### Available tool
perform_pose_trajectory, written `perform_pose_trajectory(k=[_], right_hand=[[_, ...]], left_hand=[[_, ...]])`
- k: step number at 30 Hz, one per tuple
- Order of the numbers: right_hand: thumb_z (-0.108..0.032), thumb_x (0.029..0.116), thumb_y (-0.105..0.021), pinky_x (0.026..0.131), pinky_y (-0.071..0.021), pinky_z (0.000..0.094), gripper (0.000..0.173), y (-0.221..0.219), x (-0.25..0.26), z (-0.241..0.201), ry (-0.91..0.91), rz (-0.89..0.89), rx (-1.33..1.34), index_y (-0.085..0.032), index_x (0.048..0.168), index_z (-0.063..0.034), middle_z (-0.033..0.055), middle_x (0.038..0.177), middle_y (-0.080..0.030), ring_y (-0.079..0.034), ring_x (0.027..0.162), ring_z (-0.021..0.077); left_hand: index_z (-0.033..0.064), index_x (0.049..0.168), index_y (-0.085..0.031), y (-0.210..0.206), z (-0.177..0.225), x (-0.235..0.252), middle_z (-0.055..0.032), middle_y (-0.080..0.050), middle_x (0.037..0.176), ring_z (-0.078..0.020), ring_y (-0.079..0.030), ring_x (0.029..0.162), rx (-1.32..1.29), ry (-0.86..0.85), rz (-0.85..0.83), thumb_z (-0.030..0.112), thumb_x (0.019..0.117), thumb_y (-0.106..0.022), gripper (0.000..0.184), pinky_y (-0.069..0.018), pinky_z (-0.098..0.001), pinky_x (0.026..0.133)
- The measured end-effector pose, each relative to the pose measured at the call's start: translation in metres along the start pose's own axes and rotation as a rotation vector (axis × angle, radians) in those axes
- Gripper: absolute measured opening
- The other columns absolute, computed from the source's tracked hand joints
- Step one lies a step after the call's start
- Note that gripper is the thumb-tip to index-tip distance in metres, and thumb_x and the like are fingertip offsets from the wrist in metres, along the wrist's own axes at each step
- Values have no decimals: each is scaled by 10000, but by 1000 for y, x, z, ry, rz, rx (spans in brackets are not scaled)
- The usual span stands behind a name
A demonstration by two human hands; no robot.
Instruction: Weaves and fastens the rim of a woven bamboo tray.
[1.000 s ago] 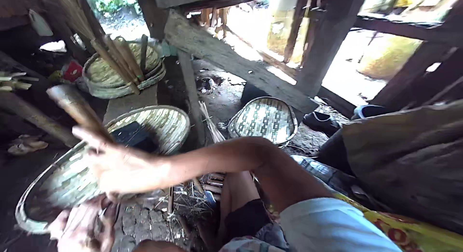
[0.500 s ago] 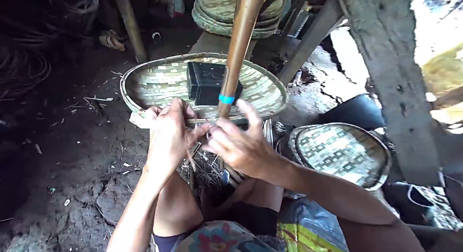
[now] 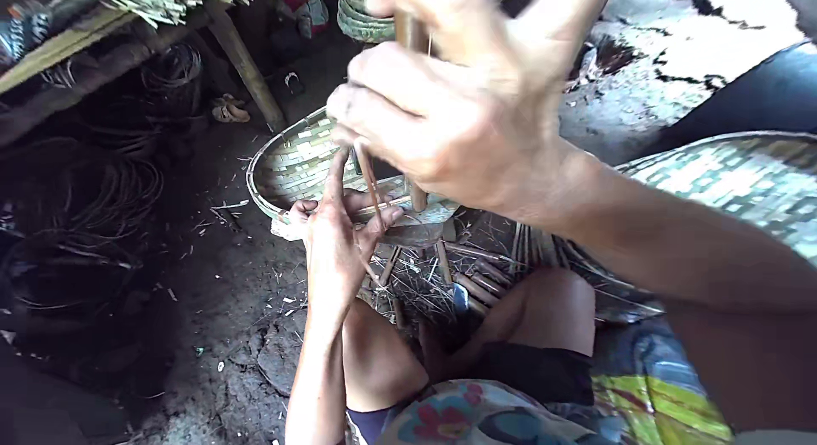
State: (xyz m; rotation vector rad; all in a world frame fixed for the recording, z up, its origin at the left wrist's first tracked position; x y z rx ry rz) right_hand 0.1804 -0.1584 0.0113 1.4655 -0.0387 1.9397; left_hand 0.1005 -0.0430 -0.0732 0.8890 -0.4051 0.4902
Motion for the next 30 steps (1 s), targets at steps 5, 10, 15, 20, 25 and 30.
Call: perform_pose_trajectory(k=[5, 10, 15, 20, 25, 30], right_hand=[[133, 952, -507, 1183, -141, 691, 261, -14, -15, -4, 189, -468, 105, -644, 770, 5, 138, 756, -633, -636, 1067, 418], [-169, 989, -549, 985, -342, 491, 334, 3, -28, -2, 1, -240, 437, -658, 693, -60, 113, 799, -631, -600, 976, 336], [-210, 1087, -413, 818, -549, 214, 413, -21, -80, -26, -553, 49, 1503, -727, 912, -8, 21, 971, -739, -660, 894, 16], [-301, 1121, -290, 718, -488, 238, 503, -19, -98, -58, -1113, 539, 1777, -498, 680, -175, -72, 586, -432, -478, 581, 51], [-341, 1097, -395, 690, -478, 186, 424, -10, -97, -91, -1143, 592, 1567, -558, 747, -166, -96, 666, -498, -521, 661, -8], [-169, 1053, -458, 777, -462, 208, 375, -9, -97, -104, -900, 574, 1379, -512, 700, -54, 3, 690, -495, -541, 750, 40]], left_hand=[[59, 1523, -396, -3, -1, 1, 11, -774, 911, -93, -663, 766, 79, 11, 1, 216, 812, -852, 859, -348, -556, 986], [103, 912, -747, 0, -4, 1, 1, -665, 835, -126, -583, 872, 56, -93, 21, 150, 811, -797, 122, -300, -470, 987], [67, 942, -759, 11, -10, 1, -23, -731, 1011, -102, -615, 1111, -33, -145, -146, 162, 948, -661, 136, -227, -506, 1141], [128, 1177, -757, 9, -5, 0, -10, -703, 1136, -113, -579, 1136, 48, -126, -173, 205, 1004, -627, 229, -258, -484, 1086], [106, 1134, -756, 6, -3, -8, -24, -708, 1137, -168, -545, 1193, 98, -176, -141, 176, 992, -628, 203, -250, -487, 1059], [93, 1067, -740, 2, -6, -10, 3, -734, 1095, -152, -545, 1192, 121, -266, -94, 185, 1004, -617, 166, -272, -439, 1031]])
Point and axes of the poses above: each hand's wrist, its own x-axis towards the middle knuckle, its own y-axis out of the back of the hand, z = x × y, the point moved 3 cm from there along x, towards the middle knuckle
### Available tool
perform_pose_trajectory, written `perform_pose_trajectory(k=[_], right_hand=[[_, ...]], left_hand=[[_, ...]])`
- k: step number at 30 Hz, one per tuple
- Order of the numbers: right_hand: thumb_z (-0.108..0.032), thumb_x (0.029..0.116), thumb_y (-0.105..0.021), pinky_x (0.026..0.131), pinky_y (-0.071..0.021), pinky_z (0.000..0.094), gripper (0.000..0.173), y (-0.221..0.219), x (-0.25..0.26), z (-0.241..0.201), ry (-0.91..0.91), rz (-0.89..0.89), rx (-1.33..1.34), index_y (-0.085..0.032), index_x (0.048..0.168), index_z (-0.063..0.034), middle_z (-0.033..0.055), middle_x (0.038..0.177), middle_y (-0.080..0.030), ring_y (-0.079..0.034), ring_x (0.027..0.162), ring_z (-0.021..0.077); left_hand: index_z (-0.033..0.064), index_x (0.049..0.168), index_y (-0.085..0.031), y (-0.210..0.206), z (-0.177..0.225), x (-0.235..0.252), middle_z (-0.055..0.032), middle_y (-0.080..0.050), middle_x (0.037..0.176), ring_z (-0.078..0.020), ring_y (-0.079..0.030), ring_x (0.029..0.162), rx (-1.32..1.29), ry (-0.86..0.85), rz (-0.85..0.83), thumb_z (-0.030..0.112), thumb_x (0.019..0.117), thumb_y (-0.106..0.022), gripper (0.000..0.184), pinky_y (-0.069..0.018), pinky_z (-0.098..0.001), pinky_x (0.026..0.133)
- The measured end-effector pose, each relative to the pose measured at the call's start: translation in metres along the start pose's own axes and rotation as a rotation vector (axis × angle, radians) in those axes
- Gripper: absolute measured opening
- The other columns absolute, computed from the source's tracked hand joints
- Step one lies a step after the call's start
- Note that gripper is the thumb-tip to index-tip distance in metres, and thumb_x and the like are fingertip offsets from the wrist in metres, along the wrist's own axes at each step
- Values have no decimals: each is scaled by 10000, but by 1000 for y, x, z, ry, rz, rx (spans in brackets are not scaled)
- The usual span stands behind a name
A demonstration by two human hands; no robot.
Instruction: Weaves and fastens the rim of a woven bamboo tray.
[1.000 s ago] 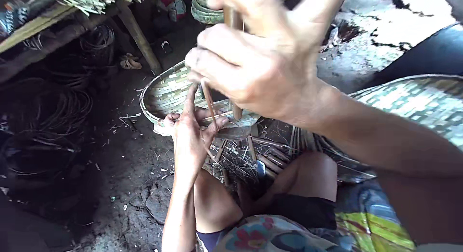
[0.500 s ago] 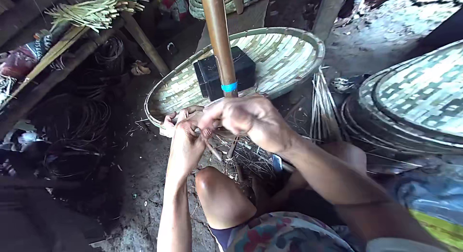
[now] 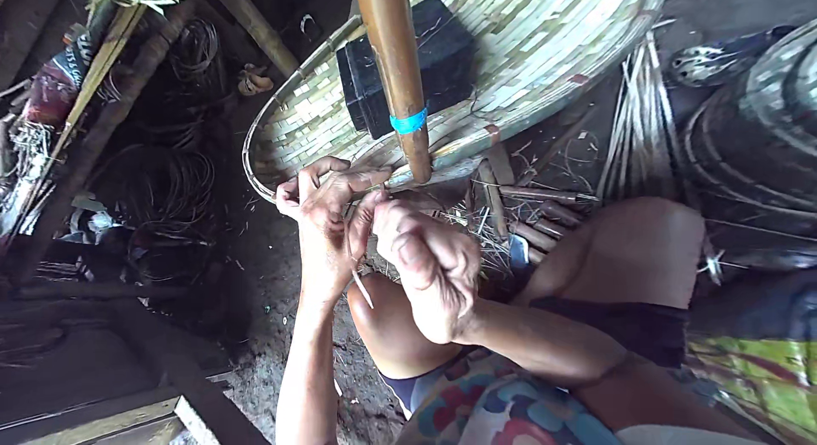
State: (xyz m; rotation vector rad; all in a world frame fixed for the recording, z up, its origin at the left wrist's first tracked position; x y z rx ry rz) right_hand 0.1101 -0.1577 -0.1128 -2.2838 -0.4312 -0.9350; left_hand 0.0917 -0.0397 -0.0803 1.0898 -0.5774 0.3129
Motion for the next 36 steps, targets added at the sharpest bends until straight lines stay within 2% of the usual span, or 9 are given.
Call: perform_pose_trajectory(k=[6, 12, 16, 18, 20, 23, 31, 35, 36], right_hand=[[-256, 1076, -472, 962, -474, 307, 455, 20, -14, 29, 266, -250, -231, -494, 663, -66, 74, 693, -532, -593, 807, 170], [-265, 1079, -473, 912, -494, 310, 476, 23, -7, 51, 383, -319, -223, -501, 644, -73, 94, 739, -581, -615, 847, 203], [-130, 965, -556, 1046, -531, 335, 223, 59, 0, 16, 192, -443, -253, -614, 777, -24, 142, 1113, -705, -645, 1194, 205], [-131, 988, -563, 885, -572, 249, 186, 81, 4, -2, 190, -293, -617, -643, 878, -4, 115, 1024, -701, -684, 1031, 145], [-192, 977, -660, 606, -487, 340, 224, 79, 14, -8, 145, -223, -1047, -753, 953, 10, 154, 802, -693, -663, 735, 258], [-265, 990, -639, 479, -413, 427, 320, 52, 23, 6, 135, -328, -1273, -718, 819, -7, 142, 651, -624, -625, 585, 330], [-233, 969, -553, 443, -364, 350, 382, 115, -57, -13, -170, -415, -1027, -543, 626, -65, 81, 560, -516, -523, 489, 213], [-272, 1073, -434, 832, -593, 250, 367, 104, -25, 5, -608, -477, -344, -689, 1204, -43, -18, 1027, -718, -692, 916, 41], [-234, 1093, -328, 794, -602, 237, 409, 89, -16, 18, -733, -435, -88, -665, 1231, -47, -31, 954, -710, -694, 844, 33]], left_hand=[[63, 1347, -617, 12, -2, 11, -11, -690, 1228, -144, -526, 1175, -11, 81, -225, 246, 1045, -533, 363, -314, -412, 997], [98, 1117, -771, 9, -3, 15, 24, -649, 918, -90, -535, 919, 6, 157, -130, 276, 1004, -640, 249, -325, -388, 902], [98, 1092, -770, 9, 0, 15, 32, -616, 874, -74, -523, 879, 24, 155, -116, 268, 1001, -640, 232, -323, -376, 888], [97, 1087, -772, 7, 1, 13, 23, -619, 870, -82, -526, 875, 39, 145, -90, 263, 1000, -640, 230, -324, -386, 887], [92, 1101, -770, 6, 2, 11, 12, -612, 866, -98, -520, 870, 53, 137, -72, 257, 1001, -637, 235, -318, -393, 872], [97, 1129, -761, 6, 3, 8, 5, -604, 874, -111, -518, 868, 60, 116, -81, 256, 1005, -633, 239, -325, -395, 855], [95, 1121, -760, 4, 2, 6, -6, -606, 879, -121, -521, 877, 78, 88, -66, 285, 1019, -608, 264, -318, -399, 862], [112, 1076, -788, -1, -8, 9, 16, -620, 844, -93, -525, 878, 15, 88, -19, 279, 991, -654, 230, -306, -400, 905], [112, 1067, -794, -2, -10, 9, 21, -619, 831, -83, -523, 872, -4, 78, -1, 266, 980, -663, 220, -300, -395, 909]])
Point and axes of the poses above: each hand's wrist, its own x-axis towards the middle knuckle, its own y-axis out of the back of the hand, z = x × y, the point moved 3 cm from there along x, towards the middle knuckle
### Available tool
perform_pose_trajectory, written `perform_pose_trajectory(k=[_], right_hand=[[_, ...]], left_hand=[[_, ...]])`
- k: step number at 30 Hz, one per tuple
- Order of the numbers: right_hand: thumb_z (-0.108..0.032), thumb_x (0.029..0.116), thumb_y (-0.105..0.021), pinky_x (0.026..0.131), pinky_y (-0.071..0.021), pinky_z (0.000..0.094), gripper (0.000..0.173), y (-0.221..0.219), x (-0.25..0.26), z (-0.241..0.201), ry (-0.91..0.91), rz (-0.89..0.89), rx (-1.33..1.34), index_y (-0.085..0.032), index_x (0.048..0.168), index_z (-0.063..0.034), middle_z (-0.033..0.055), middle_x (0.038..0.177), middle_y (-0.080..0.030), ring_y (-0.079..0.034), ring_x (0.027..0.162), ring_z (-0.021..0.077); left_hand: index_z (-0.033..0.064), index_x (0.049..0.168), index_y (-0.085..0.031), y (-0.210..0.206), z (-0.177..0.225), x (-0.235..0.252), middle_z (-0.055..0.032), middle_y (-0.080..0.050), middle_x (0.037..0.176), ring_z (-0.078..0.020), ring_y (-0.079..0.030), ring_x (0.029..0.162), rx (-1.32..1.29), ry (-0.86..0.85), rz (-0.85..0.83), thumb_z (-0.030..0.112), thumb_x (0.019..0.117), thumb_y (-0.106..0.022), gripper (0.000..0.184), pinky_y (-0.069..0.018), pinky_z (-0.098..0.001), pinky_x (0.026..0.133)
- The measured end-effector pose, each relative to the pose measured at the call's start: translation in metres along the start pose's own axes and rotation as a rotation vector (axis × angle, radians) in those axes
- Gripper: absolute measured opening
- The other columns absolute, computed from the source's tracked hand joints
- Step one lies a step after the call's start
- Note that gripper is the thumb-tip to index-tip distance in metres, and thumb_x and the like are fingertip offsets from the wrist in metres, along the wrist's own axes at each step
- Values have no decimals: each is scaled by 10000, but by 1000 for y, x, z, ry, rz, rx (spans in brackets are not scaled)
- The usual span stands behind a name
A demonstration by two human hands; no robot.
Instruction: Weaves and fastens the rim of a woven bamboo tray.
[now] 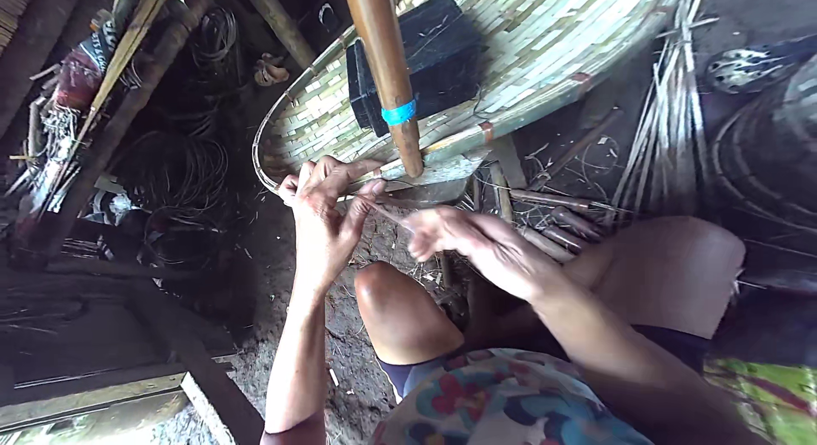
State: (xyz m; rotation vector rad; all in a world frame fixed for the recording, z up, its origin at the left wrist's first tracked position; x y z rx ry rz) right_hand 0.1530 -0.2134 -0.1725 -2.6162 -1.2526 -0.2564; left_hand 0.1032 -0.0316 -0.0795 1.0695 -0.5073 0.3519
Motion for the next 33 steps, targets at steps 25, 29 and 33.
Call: perform_pose_trajectory(k=[25, 29, 33], right_hand=[[-407, 1095, -400, 538, -492, 299, 558, -51, 58, -34, 1153, 103, -378, -614, 711, -63, 63, 619, -558, -599, 598, 169], [-510, 1078, -408, 634, -530, 270, 536, 62, -12, -13, 752, 219, -964, -645, 1163, -38, 69, 778, -662, -630, 665, 137], [-131, 1045, -567, 940, -406, 772, 408, 200, -71, -17, -114, 363, -1264, -546, 1272, 208, 487, 1176, -575, -568, 1058, 696]], left_hand=[[140, 1257, -721, -15, -32, -37, -42, -661, 993, -186, -546, 916, 280, -130, 5, 374, 954, -665, 387, -336, -437, 875], [82, 1244, -705, 1, 2, -12, -63, -650, 957, -214, -534, 930, 245, -90, -40, 686, 813, -700, 742, -310, -452, 936], [116, 1182, -735, -3, 4, -10, -14, -605, 879, -176, -506, 899, 222, -41, 17, 848, 716, -635, 873, -284, -441, 939]])
Point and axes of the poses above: each hand's wrist, its own x-axis towards the middle knuckle, its own y-axis out of the back of the hand, z = x × y, the point moved 3 cm from there along x, towards the middle knuckle
